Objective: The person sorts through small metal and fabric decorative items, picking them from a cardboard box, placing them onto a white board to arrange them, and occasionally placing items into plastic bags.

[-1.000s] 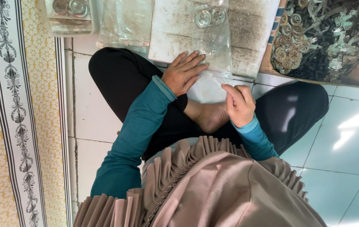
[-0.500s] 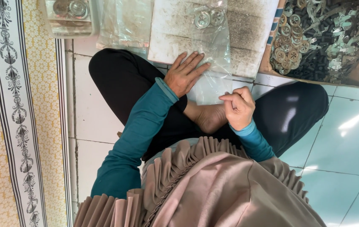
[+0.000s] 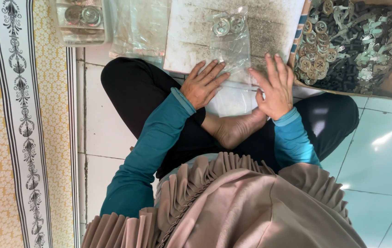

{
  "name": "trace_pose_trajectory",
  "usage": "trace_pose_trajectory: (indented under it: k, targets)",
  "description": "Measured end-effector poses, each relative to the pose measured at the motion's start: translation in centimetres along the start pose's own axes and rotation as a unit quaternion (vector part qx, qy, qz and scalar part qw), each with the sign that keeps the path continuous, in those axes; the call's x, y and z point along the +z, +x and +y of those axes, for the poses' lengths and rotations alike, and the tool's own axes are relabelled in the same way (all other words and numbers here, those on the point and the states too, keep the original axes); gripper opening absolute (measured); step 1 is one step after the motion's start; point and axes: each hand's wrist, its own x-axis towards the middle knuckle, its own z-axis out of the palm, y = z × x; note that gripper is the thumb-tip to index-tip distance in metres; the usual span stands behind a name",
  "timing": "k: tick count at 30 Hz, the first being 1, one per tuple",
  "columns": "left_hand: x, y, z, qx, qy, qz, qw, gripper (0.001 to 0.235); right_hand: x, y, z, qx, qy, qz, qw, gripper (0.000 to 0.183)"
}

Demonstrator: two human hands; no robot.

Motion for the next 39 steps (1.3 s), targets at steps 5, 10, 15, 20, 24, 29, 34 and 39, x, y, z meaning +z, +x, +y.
trace_pose_trajectory:
  k: [5, 10, 15, 20, 24, 29, 34, 39]
  targets:
    - [-0.3, 0.1, -0.2, 0.011, -0.023, 0.002, 1.0, 0.036, 1.4, 0.2, -0.5, -0.032, 0.067, -0.009, 0.997, 0.055]
    - [-0.6, 0.2, -0.1, -0.017, -0.087, 0.011, 0.996, 0.03, 2.5, 0.5, -0.1, -0.019, 0.163, 0.073, 0.984, 0.018]
    - [-0.5, -0.3, 0.0, -0.109, -0.176, 0.033, 0.978, 0.027, 2.4, 2.1, -1.6, 0.059, 0.332, 0.137, 0.931, 0.016]
    - [-1.6, 0.7, 0.9, -0.192, -0.213, 0.045, 0.957, 0.022, 2.1, 3.5, -2.1, 0.051, 0.327, 0.175, 0.927, 0.019]
    - [-1.4, 1.9, 1.7, -0.281, -0.275, 0.076, 0.916, 0.021, 4.7, 2.1, 0.0, 0.074, 0.337, 0.202, 0.916, 0.017]
    - [0.3, 2.0, 2.0, -0.356, -0.27, 0.125, 0.886, 0.014, 4.6, 3.1, -0.3, 0.161, 0.329, 0.187, 0.912, 0.01]
    - [-0.3, 2.8, 2.4, -0.387, -0.209, 0.108, 0.892, 0.018, 5.7, 4.2, -1.0, 0.228, 0.382, 0.198, 0.873, 0.033]
    - [-0.1, 2.6, 2.8, -0.419, -0.157, 0.032, 0.894, 0.063, 5.2, 5.0, -1.6, 0.264, 0.318, 0.136, 0.901, 0.042]
